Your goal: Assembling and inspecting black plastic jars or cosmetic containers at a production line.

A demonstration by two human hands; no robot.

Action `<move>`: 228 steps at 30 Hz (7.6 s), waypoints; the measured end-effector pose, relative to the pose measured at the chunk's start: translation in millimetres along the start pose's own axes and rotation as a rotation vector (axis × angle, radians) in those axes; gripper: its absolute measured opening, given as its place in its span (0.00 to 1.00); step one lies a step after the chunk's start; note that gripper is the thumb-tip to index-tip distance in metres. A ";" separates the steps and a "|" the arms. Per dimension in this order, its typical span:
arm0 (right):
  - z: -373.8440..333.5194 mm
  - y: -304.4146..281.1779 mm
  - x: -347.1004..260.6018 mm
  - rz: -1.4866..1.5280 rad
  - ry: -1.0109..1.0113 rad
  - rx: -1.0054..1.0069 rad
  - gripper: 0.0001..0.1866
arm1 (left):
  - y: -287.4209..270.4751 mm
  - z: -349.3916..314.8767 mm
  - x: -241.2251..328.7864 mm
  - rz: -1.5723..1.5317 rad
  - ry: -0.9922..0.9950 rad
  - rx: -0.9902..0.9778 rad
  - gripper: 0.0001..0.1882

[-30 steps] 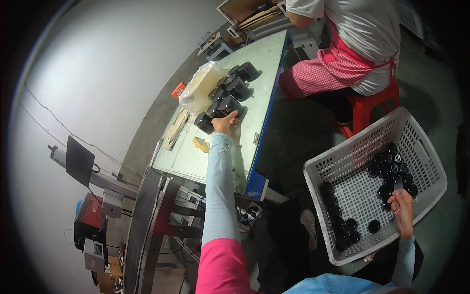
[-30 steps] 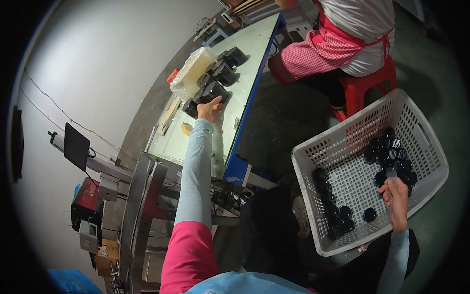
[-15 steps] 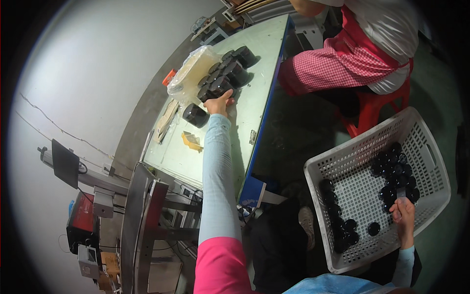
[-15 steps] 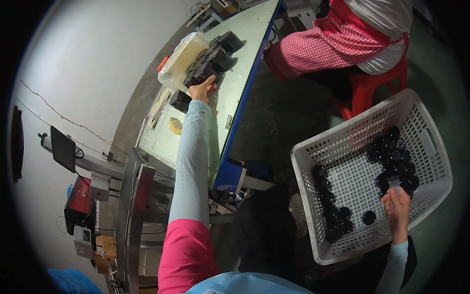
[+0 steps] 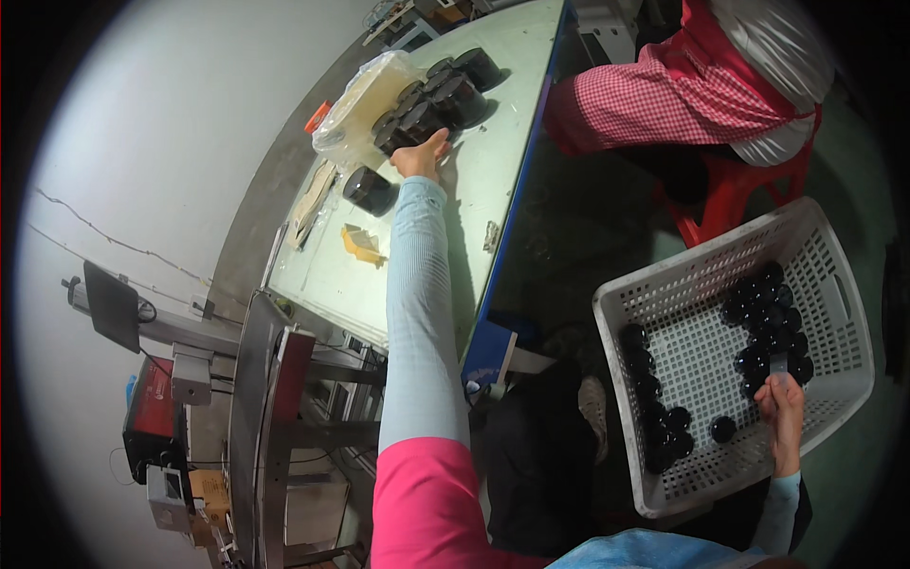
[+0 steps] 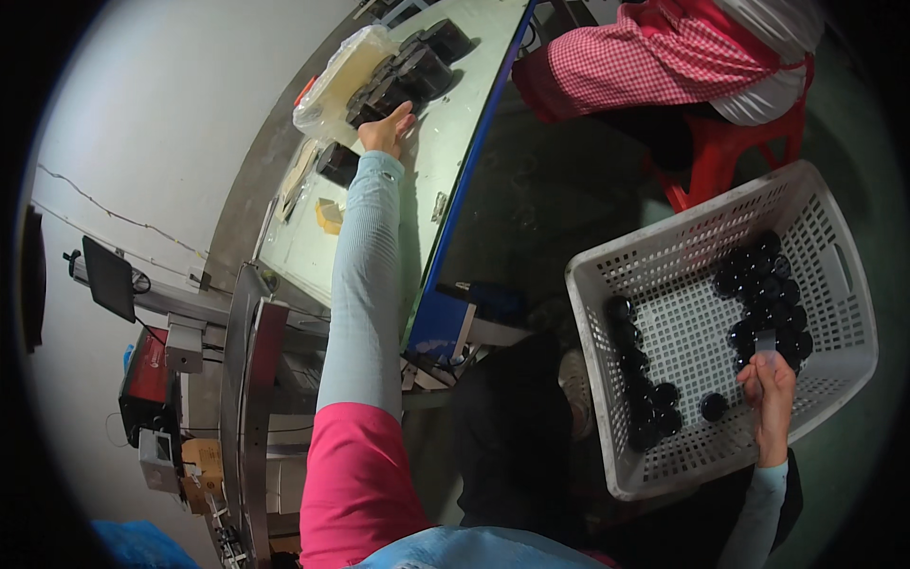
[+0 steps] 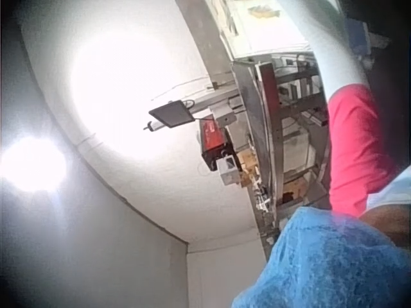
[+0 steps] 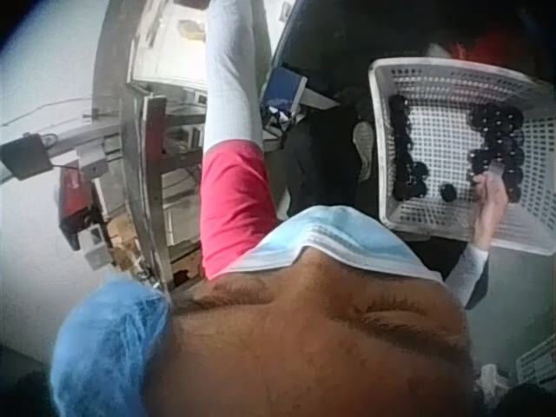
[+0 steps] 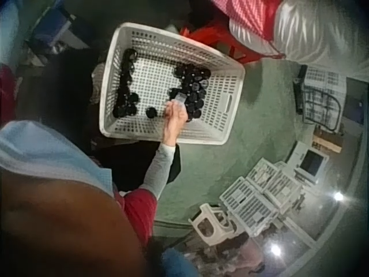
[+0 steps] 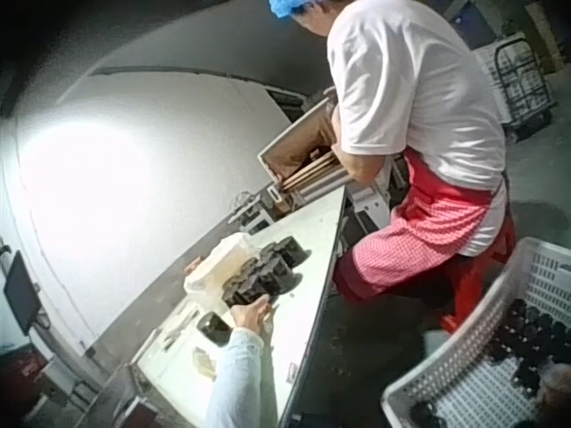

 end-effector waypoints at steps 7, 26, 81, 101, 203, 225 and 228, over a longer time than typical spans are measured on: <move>-7.2 8.2 -17.1 0.043 -0.110 -0.026 0.09 | -10.4 -78.8 17.3 0.404 0.153 -0.265 0.31; -20.9 2.7 -17.7 0.085 -0.140 -0.012 0.09 | -210.5 -68.4 35.9 1.380 0.634 -0.052 0.10; -60.7 23.1 -30.0 0.141 -0.245 -0.191 0.18 | 20.6 -513.7 -16.8 -0.046 -0.275 -1.194 0.15; -52.5 24.2 -23.0 0.038 -0.111 -0.279 0.11 | 17.3 -478.6 -34.7 -0.069 -0.780 -1.308 0.15; -68.7 47.0 -35.6 -0.657 -0.843 -0.314 0.06 | 4.9 -480.6 -44.2 -0.142 -0.628 -1.180 0.12; -63.8 37.7 -43.7 -0.432 -0.814 0.035 0.04 | -2.5 -469.3 -37.1 -0.307 -0.901 -1.041 0.13; -59.4 39.2 -35.9 -0.330 -0.708 0.014 0.06 | -5.0 -471.7 -35.5 -0.270 -0.916 -1.111 0.16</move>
Point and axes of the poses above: each hand's wrist, its own z-axis towards the middle knuckle, its own y-axis out of the palm, x = y × z, the point moved 2 cm from there along z, towards the middle knuckle, and after that the axes turned 5 degrees about -z, right-handed, at the moved point
